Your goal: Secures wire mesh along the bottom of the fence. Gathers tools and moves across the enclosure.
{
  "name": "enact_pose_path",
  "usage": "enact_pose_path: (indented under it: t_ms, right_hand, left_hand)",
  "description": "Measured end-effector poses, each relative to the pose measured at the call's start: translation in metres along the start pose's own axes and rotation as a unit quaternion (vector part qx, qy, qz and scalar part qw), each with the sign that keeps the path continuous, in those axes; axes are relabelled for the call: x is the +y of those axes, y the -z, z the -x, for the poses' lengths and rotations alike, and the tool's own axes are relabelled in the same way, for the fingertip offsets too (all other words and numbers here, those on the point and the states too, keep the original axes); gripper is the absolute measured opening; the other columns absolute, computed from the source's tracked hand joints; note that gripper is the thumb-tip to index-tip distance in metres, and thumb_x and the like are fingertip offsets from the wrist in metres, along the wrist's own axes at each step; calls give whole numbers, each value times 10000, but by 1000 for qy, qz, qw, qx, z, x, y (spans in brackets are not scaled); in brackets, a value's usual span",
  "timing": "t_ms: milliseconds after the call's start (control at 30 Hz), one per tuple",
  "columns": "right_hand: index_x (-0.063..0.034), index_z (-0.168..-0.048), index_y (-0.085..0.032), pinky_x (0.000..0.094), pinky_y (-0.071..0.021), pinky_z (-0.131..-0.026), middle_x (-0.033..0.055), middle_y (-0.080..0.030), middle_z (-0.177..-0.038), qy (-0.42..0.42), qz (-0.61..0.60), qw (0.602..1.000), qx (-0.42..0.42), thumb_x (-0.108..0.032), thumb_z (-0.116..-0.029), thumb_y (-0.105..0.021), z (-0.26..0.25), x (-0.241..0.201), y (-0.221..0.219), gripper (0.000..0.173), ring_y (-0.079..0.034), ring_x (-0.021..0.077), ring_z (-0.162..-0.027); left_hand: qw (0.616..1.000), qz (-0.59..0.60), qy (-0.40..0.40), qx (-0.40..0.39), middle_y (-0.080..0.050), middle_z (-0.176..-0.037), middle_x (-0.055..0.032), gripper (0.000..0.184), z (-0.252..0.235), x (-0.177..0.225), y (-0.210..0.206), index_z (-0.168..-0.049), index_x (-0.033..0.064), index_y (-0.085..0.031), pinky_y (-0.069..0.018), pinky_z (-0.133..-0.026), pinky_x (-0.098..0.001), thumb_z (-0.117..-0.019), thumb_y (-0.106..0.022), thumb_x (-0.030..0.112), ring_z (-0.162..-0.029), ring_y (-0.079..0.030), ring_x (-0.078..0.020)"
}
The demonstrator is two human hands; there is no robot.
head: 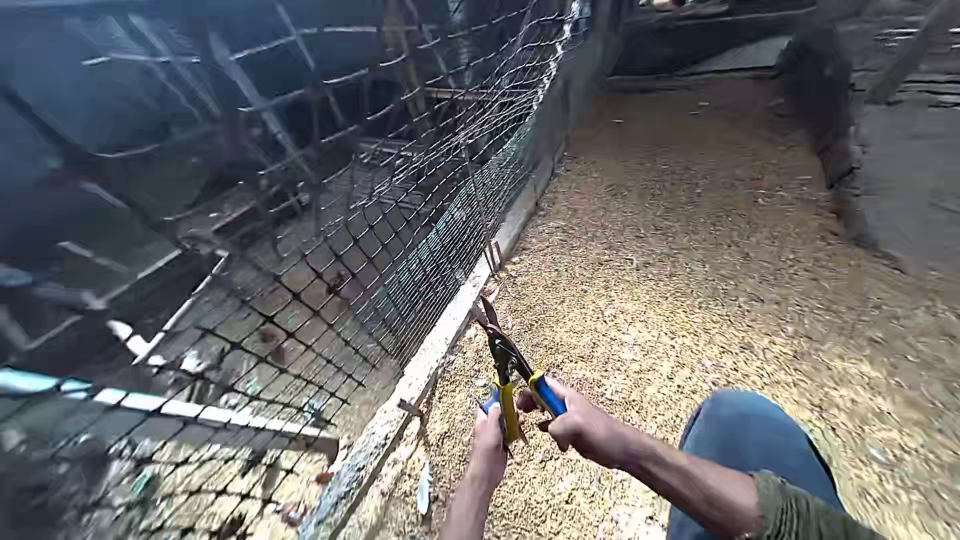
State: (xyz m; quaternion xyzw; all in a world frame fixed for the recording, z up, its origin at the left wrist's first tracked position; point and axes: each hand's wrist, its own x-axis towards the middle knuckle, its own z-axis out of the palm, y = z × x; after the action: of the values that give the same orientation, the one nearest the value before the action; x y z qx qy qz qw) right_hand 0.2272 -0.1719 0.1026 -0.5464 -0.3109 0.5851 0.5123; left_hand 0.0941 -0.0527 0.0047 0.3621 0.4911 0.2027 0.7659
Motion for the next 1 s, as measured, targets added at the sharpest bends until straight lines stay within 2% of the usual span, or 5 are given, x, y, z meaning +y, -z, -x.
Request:
enact_pose_path:
  t_ms: [67,333,567,700,1000]
  right_hand:
    - [-109,-1323,-508,306,-535,-705,12,-640,-1224,13,-5,999,-44,-89,-666,-617,0,5,18,666,-637,85,-955]
    - [-93,-1375,-462,307,-559,-893,-24,-621,-1242,-1,-16,984,-175,-51,-657,-633,25,12,72,739,-628,63,-1112]
    - [-23,-1485,-311,296,-591,-788,46,-618,-1196,37,96,977,-187,-101,-707,-683,35,37,68,866,-667,75,-919]
    - [-18,-1551,-217,319,-595,-882,95,-604,-1324,83,124,964,-218,-126,-692,-716,35,48,55,999,-664,91,-1078]
    - [31,-1576,-231,357,-555,-974,182,-565,-1369,83,174,933,-303,-104,-677,-703,26,71,22,1024,-622,164,-1179]
  left_hand:
    - [999,46,5,-4,-664,-792,-71,223,11,-4,-19,-1103,10,-529,-578,-627,-316,-1097,-336,122,-681,-663,-156]
    - [978,196,52,-57,-611,-713,18,370,60,-30,-59,-994,114,-604,-544,-590,-245,-1097,-253,175,-591,-593,-82]
    - [966,243,79,36,-548,-640,10,484,95,-56,-86,-904,119,-527,-507,-529,-250,-1120,-133,299,-543,-557,-97]
    - [965,257,9,60,-606,-640,21,409,118,-62,-90,-832,145,-592,-538,-573,-256,-1104,-313,271,-572,-601,-83]
    - [938,217,-61,262,-674,-1003,-107,352,132,-86,-82,-1268,17,-529,-568,-825,-370,-1129,-280,224,-910,-666,-169]
